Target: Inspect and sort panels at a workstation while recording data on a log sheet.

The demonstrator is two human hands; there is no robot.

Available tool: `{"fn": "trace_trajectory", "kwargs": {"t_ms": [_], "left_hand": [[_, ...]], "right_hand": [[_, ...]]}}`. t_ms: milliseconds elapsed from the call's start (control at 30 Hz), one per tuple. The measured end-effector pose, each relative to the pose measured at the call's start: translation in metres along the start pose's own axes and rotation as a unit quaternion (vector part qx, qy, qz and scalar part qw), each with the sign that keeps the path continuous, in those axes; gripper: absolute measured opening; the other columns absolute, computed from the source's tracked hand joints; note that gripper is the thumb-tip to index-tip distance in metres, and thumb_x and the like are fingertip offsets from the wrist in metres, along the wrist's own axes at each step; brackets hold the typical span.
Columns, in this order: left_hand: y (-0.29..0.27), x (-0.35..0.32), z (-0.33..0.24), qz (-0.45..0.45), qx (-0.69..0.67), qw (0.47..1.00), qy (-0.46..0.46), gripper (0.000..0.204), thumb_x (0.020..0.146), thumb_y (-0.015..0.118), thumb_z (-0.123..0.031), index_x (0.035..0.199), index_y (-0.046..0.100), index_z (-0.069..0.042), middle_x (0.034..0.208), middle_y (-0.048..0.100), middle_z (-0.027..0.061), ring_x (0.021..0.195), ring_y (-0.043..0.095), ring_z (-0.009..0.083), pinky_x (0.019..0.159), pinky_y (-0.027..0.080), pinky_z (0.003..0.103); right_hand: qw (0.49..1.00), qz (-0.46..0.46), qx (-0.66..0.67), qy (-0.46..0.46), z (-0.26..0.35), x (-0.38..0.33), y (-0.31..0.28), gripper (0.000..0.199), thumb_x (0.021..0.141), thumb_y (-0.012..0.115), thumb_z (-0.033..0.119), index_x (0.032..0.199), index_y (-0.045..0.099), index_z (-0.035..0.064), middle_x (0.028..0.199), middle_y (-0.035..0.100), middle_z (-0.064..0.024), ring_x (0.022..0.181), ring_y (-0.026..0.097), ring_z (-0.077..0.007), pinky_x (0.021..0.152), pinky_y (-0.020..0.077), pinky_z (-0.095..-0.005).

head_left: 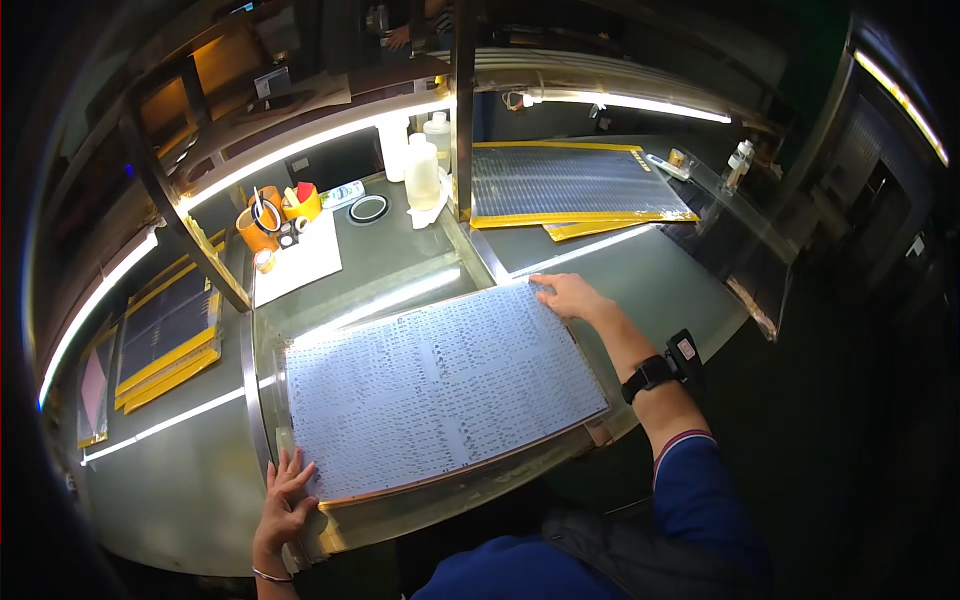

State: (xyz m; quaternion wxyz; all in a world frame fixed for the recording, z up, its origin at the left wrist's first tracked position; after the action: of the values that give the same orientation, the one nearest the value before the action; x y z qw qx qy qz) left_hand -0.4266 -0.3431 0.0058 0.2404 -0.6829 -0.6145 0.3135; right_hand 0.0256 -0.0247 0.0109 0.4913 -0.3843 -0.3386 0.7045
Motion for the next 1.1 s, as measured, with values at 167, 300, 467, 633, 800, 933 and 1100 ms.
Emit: {"fn": "trace_trajectory", "kwargs": {"t_ms": [167,300,467,633,800,933,1100], "left_hand": [[0.0,0.0,0.0,-0.002,0.002,1.0,0.004,0.061,0.066,0.068,0.0,0.124,0.055,-0.012,0.145,0.031,0.0103,0.139,0.013,0.0282,0.112,-0.003,0.044],[0.0,0.004,0.0,-0.001,-0.002,1.0,0.001,0.06,0.066,0.068,0.0,0.124,0.056,-0.012,0.145,0.032,0.0102,0.139,0.013,0.0278,0.112,-0.003,0.044],[-0.002,0.01,0.001,0.002,0.007,1.0,0.003,0.061,0.066,0.069,-0.001,0.124,0.055,-0.013,0.145,0.031,0.0117,0.139,0.013,0.0285,0.112,-0.003,0.044],[0.0,-0.002,0.025,-0.068,0.104,0.99,0.068,0.061,0.067,0.07,-0.01,0.125,0.052,-0.009,0.144,0.023,0.0264,0.137,0.015,0.0372,0.111,0.01,0.047],[0.023,-0.027,0.006,-0.069,0.28,0.954,0.08,0.046,0.083,0.052,-0.013,0.125,0.046,0.003,0.137,0.038,0.0211,0.13,0.031,0.0358,0.109,0.015,0.052],[0.034,-0.018,-0.004,-0.064,0.415,0.906,0.057,0.043,0.084,0.051,-0.018,0.121,0.049,0.003,0.13,0.044,0.0234,0.123,0.039,0.0364,0.105,0.025,0.049],[0.032,0.094,-0.011,0.004,0.22,0.966,0.133,0.064,0.083,0.059,-0.03,0.133,0.036,0.003,0.139,0.029,0.028,0.132,0.025,0.0418,0.109,0.019,0.047]], "right_hand": [[0.998,-0.033,-0.038,-0.04,-0.011,0.013,0.01,0.04,0.088,0.054,0.028,0.128,0.05,0.025,0.119,0.057,-0.0172,0.106,0.055,-0.0318,0.093,0.0441,-0.0374],[0.998,-0.028,-0.052,-0.029,-0.008,0.014,0.008,0.039,0.088,0.053,0.029,0.127,0.051,0.0266,0.121,0.056,-0.0147,0.11,0.053,-0.0327,0.095,0.0428,-0.0376],[0.996,-0.039,-0.083,-0.019,0.003,0.012,0.0,0.037,0.089,0.05,0.03,0.125,0.053,0.0282,0.118,0.058,-0.0128,0.109,0.054,-0.0315,0.094,0.043,-0.0373],[0.956,-0.151,-0.251,-0.018,0.003,0.014,0.018,0.031,0.088,0.048,0.03,0.116,0.06,0.0284,0.12,0.05,-0.0207,0.112,0.046,-0.0384,0.093,0.0404,-0.0452],[0.942,-0.186,-0.253,-0.114,0.003,0.006,0.044,0.037,0.08,0.05,0.022,0.115,0.059,0.0105,0.117,0.05,-0.0148,0.114,0.042,-0.0361,0.1,0.032,-0.0496],[0.941,-0.259,-0.139,-0.168,0.003,-0.004,0.059,0.042,0.079,0.049,0.021,0.117,0.053,0.0019,0.118,0.051,-0.0145,0.116,0.041,-0.0334,0.102,0.029,-0.0512],[0.936,-0.303,-0.083,-0.159,0.0,-0.003,0.06,0.048,0.081,0.047,0.025,0.121,0.05,-0.0004,0.131,0.046,-0.0152,0.122,0.037,-0.0342,0.107,0.0242,-0.0457]]}}
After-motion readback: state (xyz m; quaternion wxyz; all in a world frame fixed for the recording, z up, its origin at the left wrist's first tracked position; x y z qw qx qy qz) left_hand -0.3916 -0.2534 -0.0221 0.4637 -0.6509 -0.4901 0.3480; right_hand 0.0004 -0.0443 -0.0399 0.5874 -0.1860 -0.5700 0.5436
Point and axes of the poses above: each hand's wrist, its own x-axis towards the middle knuckle, its own y-axis out of the palm, z = x × y, the point moved 3 cm from there along x, towards the middle knuckle
